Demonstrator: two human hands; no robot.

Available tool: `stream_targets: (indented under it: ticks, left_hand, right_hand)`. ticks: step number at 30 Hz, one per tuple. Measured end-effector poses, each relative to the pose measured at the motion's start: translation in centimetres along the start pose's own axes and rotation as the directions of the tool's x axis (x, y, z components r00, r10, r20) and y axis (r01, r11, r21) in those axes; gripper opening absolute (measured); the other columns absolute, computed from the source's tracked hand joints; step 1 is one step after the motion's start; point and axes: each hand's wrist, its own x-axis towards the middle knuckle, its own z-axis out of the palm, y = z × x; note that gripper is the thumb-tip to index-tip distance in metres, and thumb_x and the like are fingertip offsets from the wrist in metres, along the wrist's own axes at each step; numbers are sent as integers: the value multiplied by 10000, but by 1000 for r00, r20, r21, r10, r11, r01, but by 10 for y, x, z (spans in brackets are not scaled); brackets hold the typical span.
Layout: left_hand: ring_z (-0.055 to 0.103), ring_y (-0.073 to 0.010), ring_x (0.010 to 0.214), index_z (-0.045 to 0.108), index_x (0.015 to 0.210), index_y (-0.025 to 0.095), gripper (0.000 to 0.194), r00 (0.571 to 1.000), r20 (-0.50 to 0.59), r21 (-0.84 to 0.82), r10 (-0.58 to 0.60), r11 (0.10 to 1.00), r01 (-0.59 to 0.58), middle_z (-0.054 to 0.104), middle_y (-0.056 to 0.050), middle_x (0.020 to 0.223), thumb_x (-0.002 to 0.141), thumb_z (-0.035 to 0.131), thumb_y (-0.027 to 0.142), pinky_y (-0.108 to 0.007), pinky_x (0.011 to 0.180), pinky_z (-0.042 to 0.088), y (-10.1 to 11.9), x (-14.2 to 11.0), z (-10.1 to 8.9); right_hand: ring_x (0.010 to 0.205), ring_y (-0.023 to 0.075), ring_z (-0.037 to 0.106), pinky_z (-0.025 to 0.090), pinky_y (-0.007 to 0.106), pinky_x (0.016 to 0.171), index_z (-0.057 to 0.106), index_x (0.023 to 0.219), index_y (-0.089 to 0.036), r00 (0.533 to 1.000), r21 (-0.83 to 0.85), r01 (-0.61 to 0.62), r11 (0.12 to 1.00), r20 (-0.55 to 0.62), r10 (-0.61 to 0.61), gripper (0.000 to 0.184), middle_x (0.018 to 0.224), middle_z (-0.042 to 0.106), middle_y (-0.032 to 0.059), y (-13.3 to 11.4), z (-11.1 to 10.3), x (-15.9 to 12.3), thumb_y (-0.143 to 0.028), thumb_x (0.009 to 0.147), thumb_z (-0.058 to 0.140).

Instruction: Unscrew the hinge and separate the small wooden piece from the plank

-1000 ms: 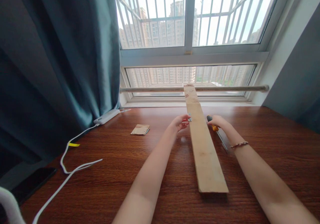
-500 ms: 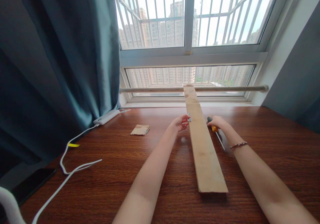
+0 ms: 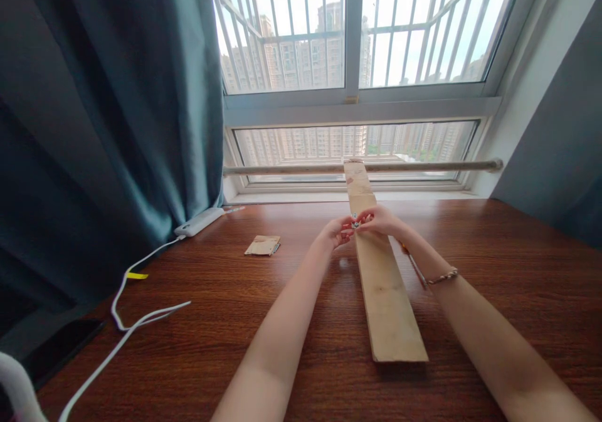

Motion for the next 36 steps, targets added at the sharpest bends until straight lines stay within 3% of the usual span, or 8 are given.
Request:
stream_targets:
  ticks: [5, 13, 18, 20, 24, 29, 36]
  left_hand:
    - [427, -36, 418, 626, 728, 144, 49, 1000, 19, 26, 10, 1000, -11, 560, 11, 609, 705, 609, 183, -161, 411, 336, 1, -4, 1]
    - [398, -31, 413, 620, 701, 145, 33, 997, 52, 27, 53, 998, -55, 545, 13, 589, 710, 594, 163, -157, 399, 308, 2, -8, 4]
    - [444, -38, 452, 610, 729, 152, 78, 999, 5, 70, 38, 997, -38, 561, 13, 652, 666, 647, 177, -165, 416, 322, 0, -1, 0]
    - [437, -36, 447, 609, 734, 150, 78, 999, 13, 66, 43, 997, -43, 554, 15, 647, 673, 644, 184, -164, 420, 324, 0, 1, -1]
    - [454, -41, 456, 602, 725, 151, 82, 999, 18, 51, 51, 997, -52, 551, 14, 648, 671, 650, 190, -163, 424, 328, -2, 3, -2]
    - [479, -48, 478, 592, 733, 160, 109, 998, 38, 29, 49, 998, -50, 550, 21, 663, 664, 667, 201, -166, 432, 332, -3, 7, -5]
    - [487, -50, 466, 592, 760, 158, 127, 997, 77, 10, 14, 1000, -15, 555, 24, 666, 678, 676, 208, -174, 433, 341, -3, 7, -7]
  right_hand:
    - [531, 67, 437, 296, 186, 510, 730, 726, -147, 995, 28, -15, 999, -95, 18, 290, 560, 589, -23, 8, 9, 2, -401, 591, 699]
    - [602, 99, 515, 364, 203, 570, 727, 746, -136, 986, 258, 15, 966, -166, 29, 343, 661, 646, 17, 5, 10, -6, -426, 564, 734]
    - [575, 91, 515, 382, 197, 532, 683, 808, -132, 929, 469, 54, 882, -348, 128, 468, 741, 654, 40, 4, 9, -5, -552, 601, 676]
    - [604, 100, 535, 393, 199, 545, 680, 827, -127, 900, 428, 51, 902, -412, 144, 479, 773, 666, 53, 7, 12, -2, -554, 611, 666]
    - [704, 133, 588, 423, 213, 615, 698, 885, -126, 878, 170, -38, 985, -465, 114, 432, 827, 688, 70, 13, 19, 5, -495, 674, 622]
    - [648, 138, 580, 373, 208, 552, 735, 889, -165, 898, 15, -131, 991, -421, 125, 350, 732, 686, 44, 15, 21, 8, -420, 668, 641]
    - [740, 127, 581, 399, 197, 637, 734, 900, -225, 924, -102, -112, 988, -377, 66, 232, 835, 677, 20, 12, 22, 9, -316, 739, 594]
